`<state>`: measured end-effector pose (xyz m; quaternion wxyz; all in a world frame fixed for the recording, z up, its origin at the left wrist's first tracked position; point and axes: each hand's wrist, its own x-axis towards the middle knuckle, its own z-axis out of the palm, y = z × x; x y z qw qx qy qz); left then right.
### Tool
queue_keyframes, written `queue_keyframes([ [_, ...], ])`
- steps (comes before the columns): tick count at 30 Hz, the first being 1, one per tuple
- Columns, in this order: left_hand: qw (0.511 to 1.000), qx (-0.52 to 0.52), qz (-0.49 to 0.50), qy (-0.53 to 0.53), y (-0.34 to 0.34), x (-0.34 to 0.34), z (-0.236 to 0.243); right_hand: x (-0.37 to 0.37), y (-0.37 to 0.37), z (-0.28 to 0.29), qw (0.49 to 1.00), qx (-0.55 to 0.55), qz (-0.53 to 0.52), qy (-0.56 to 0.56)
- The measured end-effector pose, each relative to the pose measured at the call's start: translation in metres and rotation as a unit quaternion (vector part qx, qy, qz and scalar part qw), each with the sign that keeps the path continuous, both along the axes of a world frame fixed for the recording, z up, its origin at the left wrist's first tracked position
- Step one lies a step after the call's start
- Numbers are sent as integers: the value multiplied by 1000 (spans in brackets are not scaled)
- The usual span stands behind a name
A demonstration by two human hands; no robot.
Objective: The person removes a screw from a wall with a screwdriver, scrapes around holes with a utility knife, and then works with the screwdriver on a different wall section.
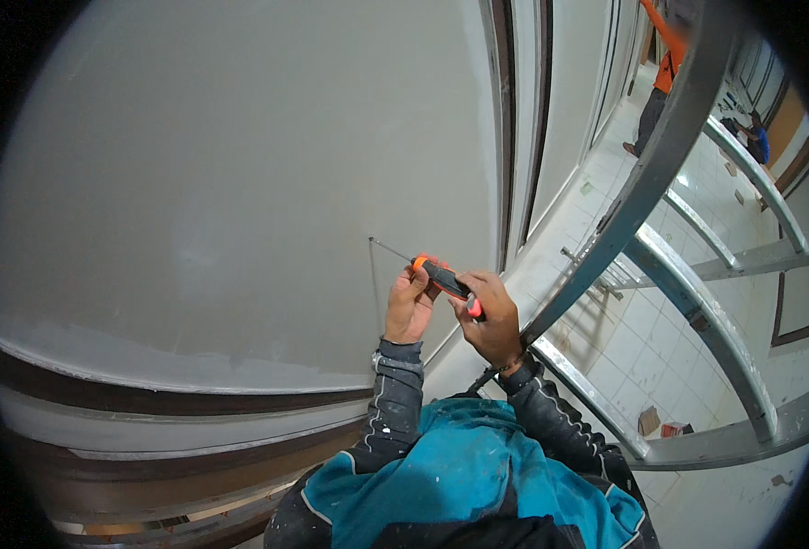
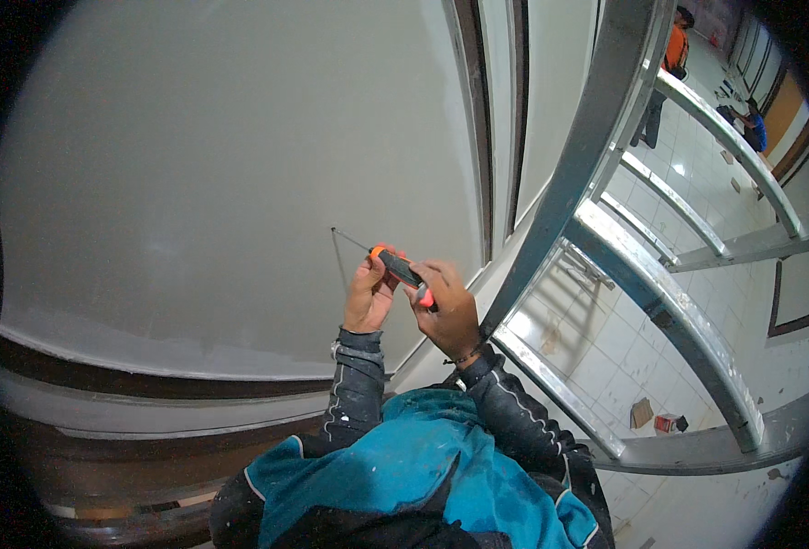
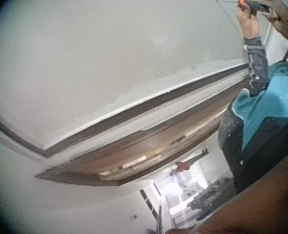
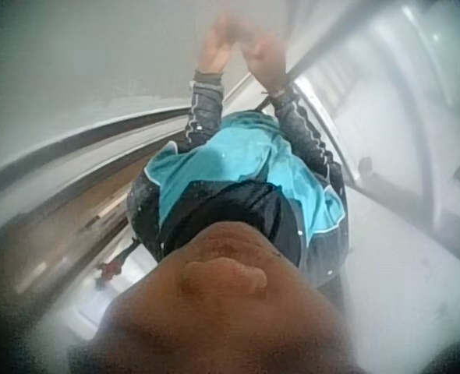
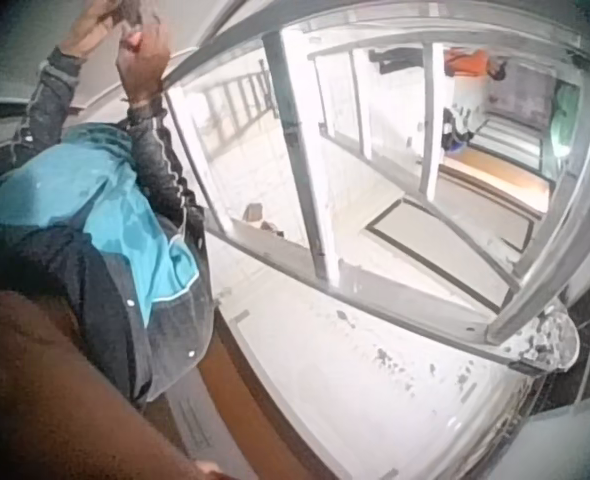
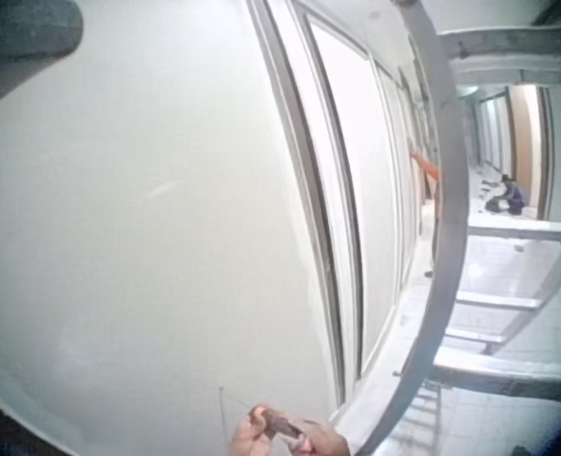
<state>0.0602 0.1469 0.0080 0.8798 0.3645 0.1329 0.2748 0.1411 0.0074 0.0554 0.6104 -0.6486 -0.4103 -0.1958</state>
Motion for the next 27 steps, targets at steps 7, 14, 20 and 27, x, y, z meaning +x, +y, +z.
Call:
queue_keyframes([
  [7,991,-95,-66,-65,6,4,-14,-5,-7,-20,931,-119,113,327],
  [14,998,-25,-43,-28,-10,-5,24,6,-10,7,757,-93,246,598],
  [20,996,-58,-17,-61,-6,-5,-4,-5,-1,10,951,-158,70,255],
  [27,995,-99,-24,-2,3,-4,-7,-3,3,15,942,-322,88,38],
])
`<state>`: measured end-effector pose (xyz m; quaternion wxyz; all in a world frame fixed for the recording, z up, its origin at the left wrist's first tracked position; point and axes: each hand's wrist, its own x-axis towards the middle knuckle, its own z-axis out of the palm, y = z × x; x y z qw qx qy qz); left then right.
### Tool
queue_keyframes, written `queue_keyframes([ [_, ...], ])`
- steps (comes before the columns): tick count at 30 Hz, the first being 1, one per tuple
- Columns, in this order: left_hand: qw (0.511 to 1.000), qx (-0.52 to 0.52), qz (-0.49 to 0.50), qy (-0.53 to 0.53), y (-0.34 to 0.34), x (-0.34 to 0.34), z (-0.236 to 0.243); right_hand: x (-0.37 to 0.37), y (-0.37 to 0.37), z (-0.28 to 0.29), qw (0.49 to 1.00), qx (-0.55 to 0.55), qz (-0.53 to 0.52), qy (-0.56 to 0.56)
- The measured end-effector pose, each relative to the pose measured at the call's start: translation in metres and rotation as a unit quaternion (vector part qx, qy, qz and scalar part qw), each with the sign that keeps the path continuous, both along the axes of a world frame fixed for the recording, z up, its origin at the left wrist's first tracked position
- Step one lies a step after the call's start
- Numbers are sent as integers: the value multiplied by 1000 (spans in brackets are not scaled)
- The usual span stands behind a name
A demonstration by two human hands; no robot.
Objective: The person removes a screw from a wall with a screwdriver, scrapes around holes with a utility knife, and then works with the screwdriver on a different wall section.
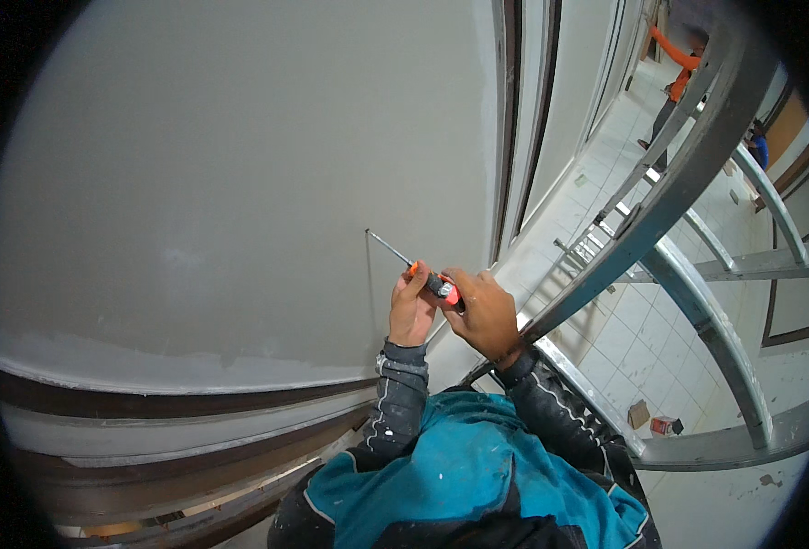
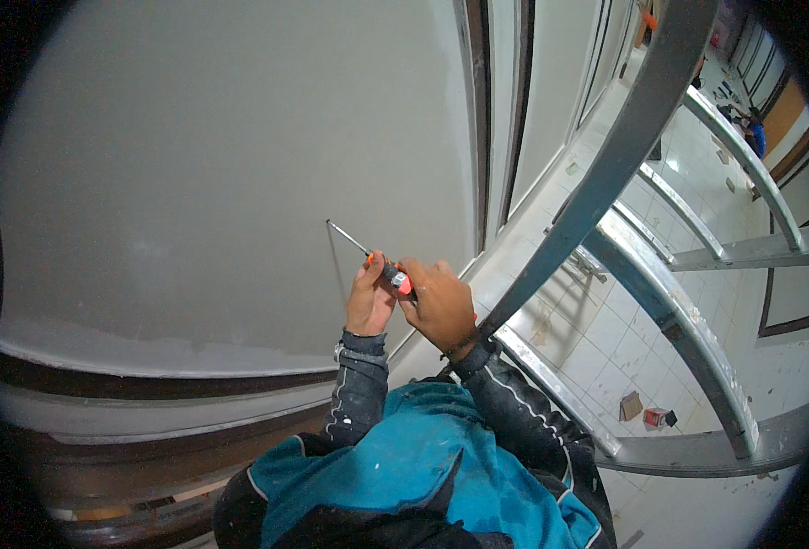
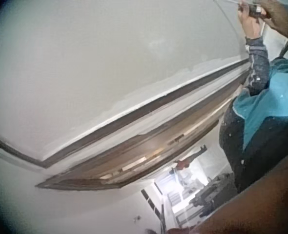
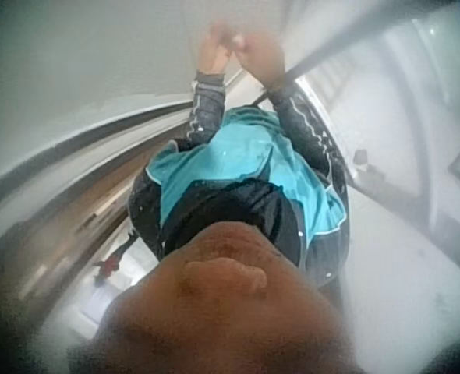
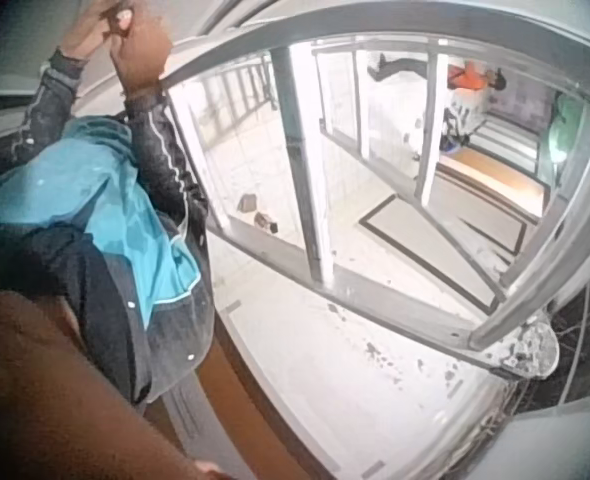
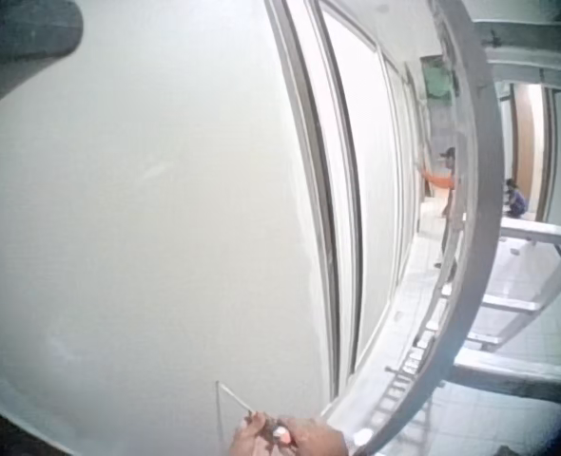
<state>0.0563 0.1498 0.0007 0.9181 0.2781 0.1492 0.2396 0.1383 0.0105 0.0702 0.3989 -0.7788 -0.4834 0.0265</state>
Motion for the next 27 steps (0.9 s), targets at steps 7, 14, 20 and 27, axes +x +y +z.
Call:
queue_keyframes([
  [7,998,-31,50,-21,-21,-6,15,3,14,-12,991,12,27,130],
  [14,984,-132,-41,-114,-85,-33,9,11,13,1,871,-22,29,489],
  [20,987,121,-102,32,-99,-35,-5,9,16,-19,920,-2,27,391],
  [27,883,372,-225,178,-63,-69,-29,5,22,4,910,-46,77,405],
])
